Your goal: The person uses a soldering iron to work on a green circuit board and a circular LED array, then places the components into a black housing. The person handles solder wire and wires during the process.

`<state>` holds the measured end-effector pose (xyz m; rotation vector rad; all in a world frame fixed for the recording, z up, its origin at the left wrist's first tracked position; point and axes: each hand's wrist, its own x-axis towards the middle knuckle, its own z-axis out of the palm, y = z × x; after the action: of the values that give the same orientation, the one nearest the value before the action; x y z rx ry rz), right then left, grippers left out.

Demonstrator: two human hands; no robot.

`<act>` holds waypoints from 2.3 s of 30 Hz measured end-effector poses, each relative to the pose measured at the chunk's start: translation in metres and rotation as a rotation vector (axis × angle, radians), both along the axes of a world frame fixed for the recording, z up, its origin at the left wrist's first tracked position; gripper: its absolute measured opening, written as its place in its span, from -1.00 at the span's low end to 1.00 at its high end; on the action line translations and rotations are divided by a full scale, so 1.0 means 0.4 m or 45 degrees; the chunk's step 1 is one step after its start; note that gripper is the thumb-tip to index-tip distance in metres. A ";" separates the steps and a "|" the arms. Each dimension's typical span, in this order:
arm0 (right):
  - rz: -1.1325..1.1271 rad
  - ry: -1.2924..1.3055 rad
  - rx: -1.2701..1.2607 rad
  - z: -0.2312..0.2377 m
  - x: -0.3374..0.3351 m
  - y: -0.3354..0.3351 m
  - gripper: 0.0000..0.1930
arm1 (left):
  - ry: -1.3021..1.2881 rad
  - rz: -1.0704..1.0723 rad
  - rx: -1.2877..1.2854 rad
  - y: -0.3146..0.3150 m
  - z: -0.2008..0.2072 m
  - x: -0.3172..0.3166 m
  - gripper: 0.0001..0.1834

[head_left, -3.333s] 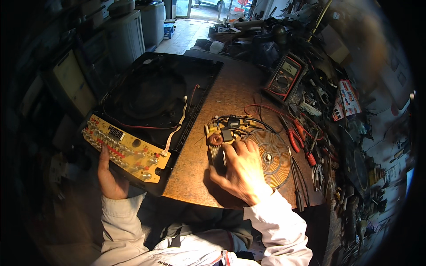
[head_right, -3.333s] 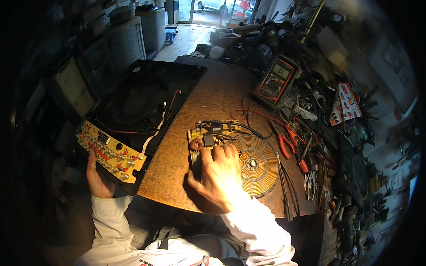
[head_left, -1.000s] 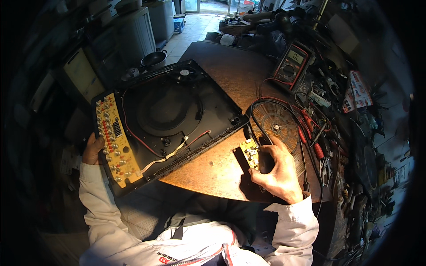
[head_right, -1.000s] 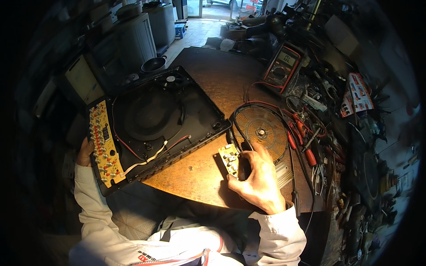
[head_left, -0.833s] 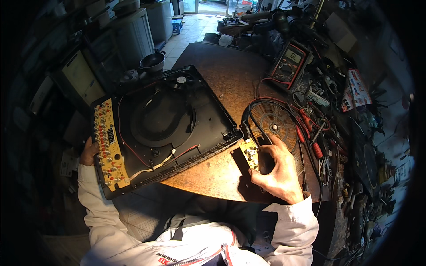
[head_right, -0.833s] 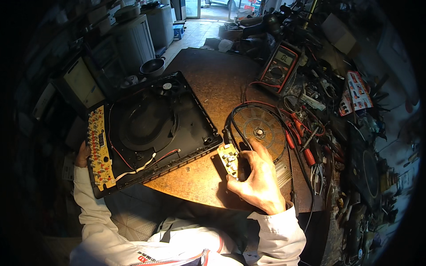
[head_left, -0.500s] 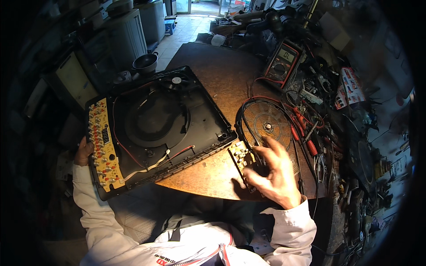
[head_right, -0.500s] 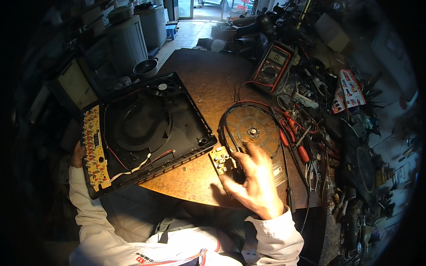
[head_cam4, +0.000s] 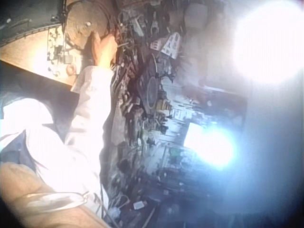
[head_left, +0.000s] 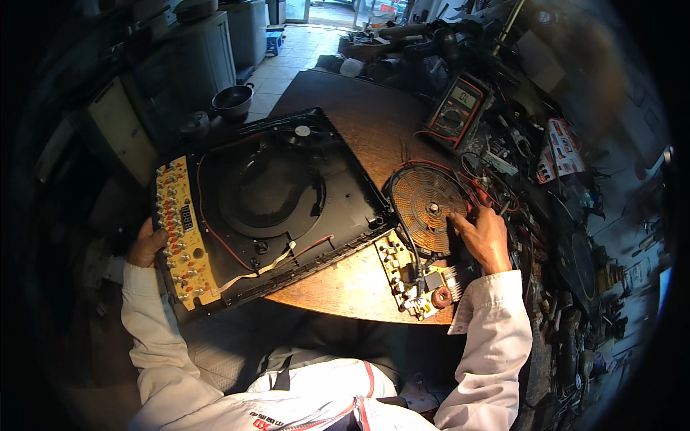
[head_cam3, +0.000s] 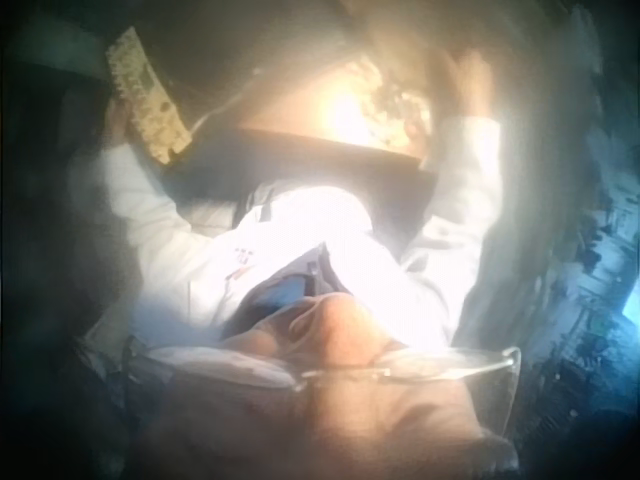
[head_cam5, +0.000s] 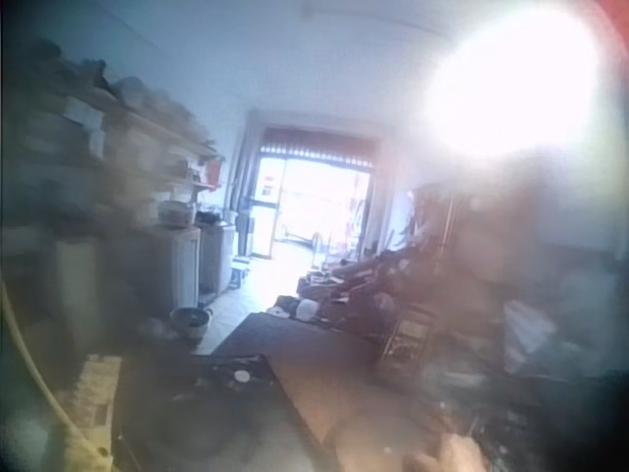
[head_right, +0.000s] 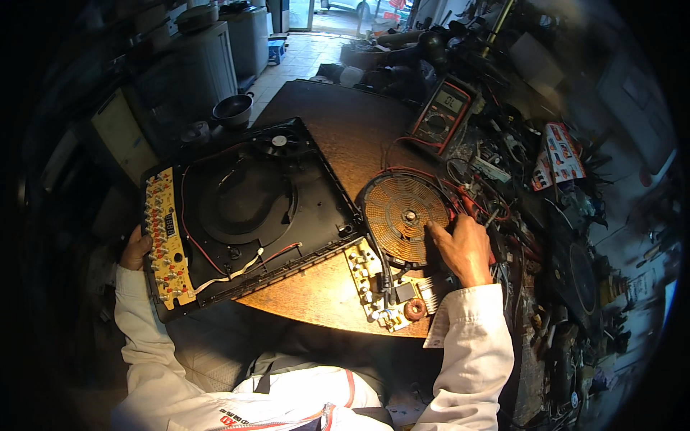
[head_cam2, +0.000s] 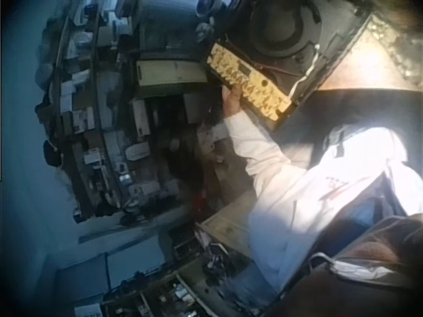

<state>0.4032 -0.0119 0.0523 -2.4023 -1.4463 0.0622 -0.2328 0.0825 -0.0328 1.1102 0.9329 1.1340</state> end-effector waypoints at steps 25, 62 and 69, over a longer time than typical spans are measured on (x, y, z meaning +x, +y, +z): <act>-0.199 1.369 0.317 0.025 0.055 -0.030 -0.67 | -0.100 0.075 0.001 -0.031 0.007 0.072 -0.23; 0.177 2.078 1.160 -0.160 0.098 -0.085 -0.68 | -0.012 0.343 0.135 -0.034 0.063 0.195 -0.43; 0.380 2.174 1.130 -0.091 0.066 -0.082 -0.70 | -0.055 0.266 0.140 -0.054 0.093 0.250 -0.41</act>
<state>0.4296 -0.0447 0.0157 -0.7163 -0.6045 0.9822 -0.1329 0.0609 0.0043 1.0901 0.9789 1.3884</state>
